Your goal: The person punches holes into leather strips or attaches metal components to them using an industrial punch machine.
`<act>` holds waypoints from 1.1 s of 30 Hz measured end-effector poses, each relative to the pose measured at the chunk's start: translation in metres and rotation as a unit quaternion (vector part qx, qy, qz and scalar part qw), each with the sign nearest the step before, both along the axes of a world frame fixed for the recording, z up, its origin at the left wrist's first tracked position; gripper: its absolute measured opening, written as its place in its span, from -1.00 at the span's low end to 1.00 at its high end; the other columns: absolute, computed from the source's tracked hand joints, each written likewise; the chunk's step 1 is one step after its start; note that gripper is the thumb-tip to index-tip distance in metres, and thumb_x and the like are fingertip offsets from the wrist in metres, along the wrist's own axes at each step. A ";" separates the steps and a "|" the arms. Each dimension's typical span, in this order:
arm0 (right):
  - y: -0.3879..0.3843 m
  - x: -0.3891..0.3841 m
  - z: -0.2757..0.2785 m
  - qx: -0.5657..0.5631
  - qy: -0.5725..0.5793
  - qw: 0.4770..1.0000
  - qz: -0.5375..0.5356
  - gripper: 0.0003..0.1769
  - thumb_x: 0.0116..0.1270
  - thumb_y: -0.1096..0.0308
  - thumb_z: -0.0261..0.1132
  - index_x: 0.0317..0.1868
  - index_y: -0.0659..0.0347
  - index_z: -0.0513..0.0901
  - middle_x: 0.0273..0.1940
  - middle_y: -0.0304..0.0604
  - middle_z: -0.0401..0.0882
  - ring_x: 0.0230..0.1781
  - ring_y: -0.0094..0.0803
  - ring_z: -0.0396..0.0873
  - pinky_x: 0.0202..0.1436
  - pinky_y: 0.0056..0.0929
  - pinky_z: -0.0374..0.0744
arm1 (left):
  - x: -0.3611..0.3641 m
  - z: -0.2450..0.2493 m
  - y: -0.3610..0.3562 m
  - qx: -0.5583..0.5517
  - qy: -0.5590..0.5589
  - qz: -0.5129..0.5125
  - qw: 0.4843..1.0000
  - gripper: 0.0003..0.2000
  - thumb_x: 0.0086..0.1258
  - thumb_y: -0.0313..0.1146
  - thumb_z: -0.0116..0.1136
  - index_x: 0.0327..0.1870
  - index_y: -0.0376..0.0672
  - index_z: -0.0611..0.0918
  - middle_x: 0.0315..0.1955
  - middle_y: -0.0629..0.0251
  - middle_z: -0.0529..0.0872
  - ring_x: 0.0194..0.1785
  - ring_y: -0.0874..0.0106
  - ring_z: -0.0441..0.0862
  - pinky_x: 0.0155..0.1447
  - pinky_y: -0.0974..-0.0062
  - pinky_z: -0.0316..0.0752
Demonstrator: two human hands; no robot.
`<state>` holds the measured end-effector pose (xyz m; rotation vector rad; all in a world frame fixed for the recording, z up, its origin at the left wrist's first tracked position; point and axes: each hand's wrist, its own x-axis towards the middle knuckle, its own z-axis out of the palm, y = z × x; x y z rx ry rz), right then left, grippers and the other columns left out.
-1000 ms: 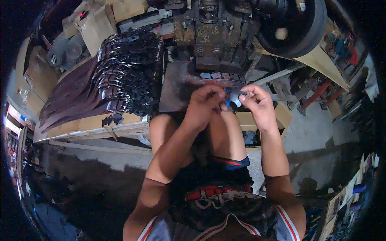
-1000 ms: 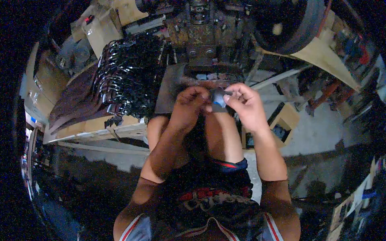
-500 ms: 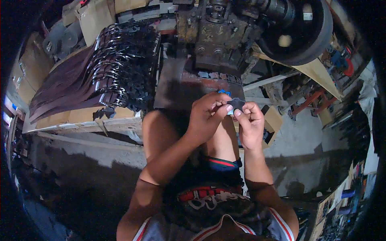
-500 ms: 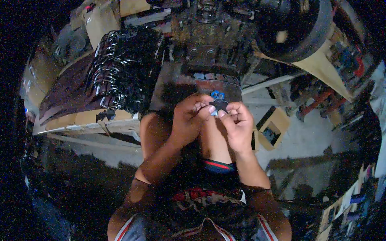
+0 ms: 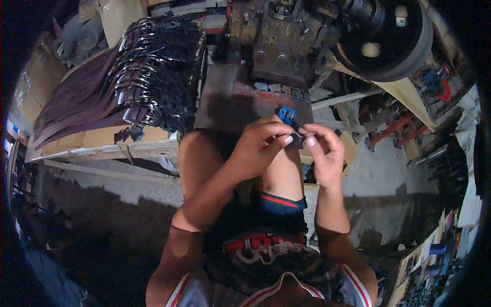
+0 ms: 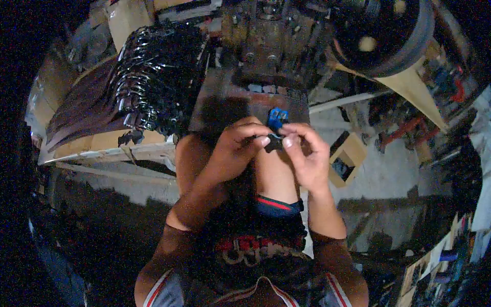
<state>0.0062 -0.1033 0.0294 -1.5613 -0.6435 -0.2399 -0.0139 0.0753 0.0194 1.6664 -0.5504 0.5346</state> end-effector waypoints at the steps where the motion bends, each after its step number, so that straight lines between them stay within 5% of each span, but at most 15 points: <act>1: -0.004 0.002 0.006 -0.004 0.009 1.000 0.030 -0.77 0.28 0.46 0.27 -0.06 0.31 0.62 -0.19 -0.17 0.61 -0.29 -0.59 0.48 -0.19 -0.62 0.47 | -0.001 0.002 0.003 0.014 0.009 -0.006 1.000 -0.92 0.26 -0.51 0.19 -0.26 -0.28 0.62 -0.40 0.27 0.60 -0.30 0.46 0.56 -0.18 0.51 0.44; 5: -0.007 -0.002 0.020 -0.059 0.057 0.995 0.060 -0.82 0.29 0.47 0.28 -0.11 0.31 0.66 -0.34 -0.30 0.63 -0.33 -0.65 0.50 -0.23 -0.64 0.47 | -0.011 0.016 0.001 -0.015 0.097 -0.010 0.995 -0.92 0.26 -0.52 0.21 -0.26 -0.26 0.65 -0.39 0.30 0.62 -0.25 0.47 0.56 -0.11 0.53 0.44; 8: -0.010 0.000 0.023 -0.067 0.117 0.986 0.102 -0.83 0.28 0.47 0.29 -0.13 0.31 0.67 -0.37 -0.31 0.64 -0.35 -0.66 0.50 -0.26 -0.64 0.48 | -0.009 0.014 0.004 -0.034 0.075 -0.044 0.996 -0.92 0.24 -0.52 0.22 -0.26 -0.26 0.66 -0.43 0.28 0.59 -0.36 0.54 0.57 -0.31 0.58 0.46; 12: -0.015 0.010 0.013 -0.037 0.193 0.962 0.190 -0.85 0.28 0.46 0.29 -0.16 0.30 0.67 -0.37 -0.29 0.64 -0.37 -0.65 0.52 -0.27 -0.63 0.49 | -0.005 0.006 0.005 -0.014 0.048 -0.028 0.998 -0.93 0.25 -0.54 0.20 -0.27 -0.26 0.66 -0.40 0.30 0.57 -0.38 0.54 0.56 -0.34 0.60 0.46; 29: -0.014 0.014 0.001 -0.008 0.266 0.930 0.254 -0.93 0.28 0.49 0.23 -0.25 0.27 0.61 -0.41 -0.26 0.61 -0.41 -0.60 0.50 -0.28 -0.61 0.47 | -0.002 0.006 0.009 0.017 0.026 -0.058 0.998 -0.87 0.24 -0.60 0.19 -0.21 -0.29 0.65 -0.35 0.27 0.57 -0.34 0.55 0.57 -0.31 0.59 0.47; 33: -0.009 0.012 0.005 -0.033 0.225 0.947 0.229 -0.95 0.27 0.53 0.19 -0.29 0.27 0.59 -0.43 -0.29 0.60 -0.41 -0.60 0.50 -0.27 -0.60 0.48 | -0.010 0.008 0.000 -0.082 0.108 -0.075 0.988 -0.77 0.24 -0.59 0.19 -0.07 -0.28 0.60 -0.32 0.29 0.63 -0.29 0.56 0.60 -0.30 0.58 0.50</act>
